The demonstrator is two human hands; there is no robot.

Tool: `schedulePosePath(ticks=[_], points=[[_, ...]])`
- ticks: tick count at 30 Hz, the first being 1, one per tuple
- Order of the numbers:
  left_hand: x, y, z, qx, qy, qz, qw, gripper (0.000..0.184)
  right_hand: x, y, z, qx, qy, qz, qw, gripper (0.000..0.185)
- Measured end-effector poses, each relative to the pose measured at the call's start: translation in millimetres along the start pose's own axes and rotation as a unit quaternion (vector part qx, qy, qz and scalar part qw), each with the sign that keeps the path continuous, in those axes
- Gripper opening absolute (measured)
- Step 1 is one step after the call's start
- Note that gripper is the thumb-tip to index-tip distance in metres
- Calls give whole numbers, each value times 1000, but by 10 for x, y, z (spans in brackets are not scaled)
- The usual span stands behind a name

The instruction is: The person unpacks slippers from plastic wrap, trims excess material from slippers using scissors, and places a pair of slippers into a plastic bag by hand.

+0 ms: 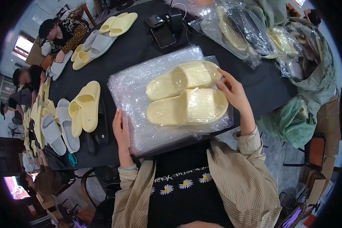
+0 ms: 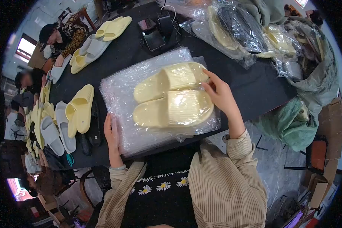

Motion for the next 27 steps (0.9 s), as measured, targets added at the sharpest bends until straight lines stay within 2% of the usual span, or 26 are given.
schedulePosePath(ticks=[5,9,10,11,12,13,14,15,17,18,20,21,23,24,25,27], points=[[-29,-153,31,-110,-14,-47,993,39,132,-262,319,15,-69,-45,997,52],[-27,-234,-22,-182,28,-91,979,44,254,96,568,-31,-64,-49,996,51],[-26,10,-122,-242,88,-24,966,40,268,126,594,-30,-65,-53,996,51],[-34,65,-191,-241,90,-23,966,40,270,237,609,26,-65,12,997,49],[-91,37,-265,-294,116,-64,947,37,258,353,620,81,-63,79,992,47],[-143,13,-316,-346,140,-105,922,35,258,418,617,81,-63,81,991,47],[-141,98,-402,-334,149,-57,929,27,256,491,615,136,-65,90,984,45],[-118,244,-501,-245,128,20,961,28,250,539,612,191,-68,99,974,44],[-15,676,-591,-105,31,151,982,27,244,499,573,186,-84,102,974,43],[45,756,-647,-102,32,150,983,27,253,474,584,183,-99,101,973,41],[153,900,-488,-89,-164,147,971,25,277,524,588,187,-114,104,970,40],[204,957,-488,-86,-164,149,971,25,280,515,591,189,-127,110,968,39],[242,976,-272,-153,-318,32,935,28,271,500,575,208,-113,123,964,39],[265,1012,-210,-115,-367,22,923,34,254,496,565,224,-103,137,959,38],[328,1113,-188,-113,-370,24,922,34,244,513,570,226,-99,139,959,38],[407,1276,-53,22,-410,32,911,46,249,526,589,219,-100,108,965,38]])
Point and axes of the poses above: each hand's wrist, its own x-axis towards the middle knuckle, its own z-axis out of the palm, y = z × x, the point moved 6 cm from there along x, towards the middle knuckle, and after that the axes turned 2 degrees about -x, right-handed, at the moved point
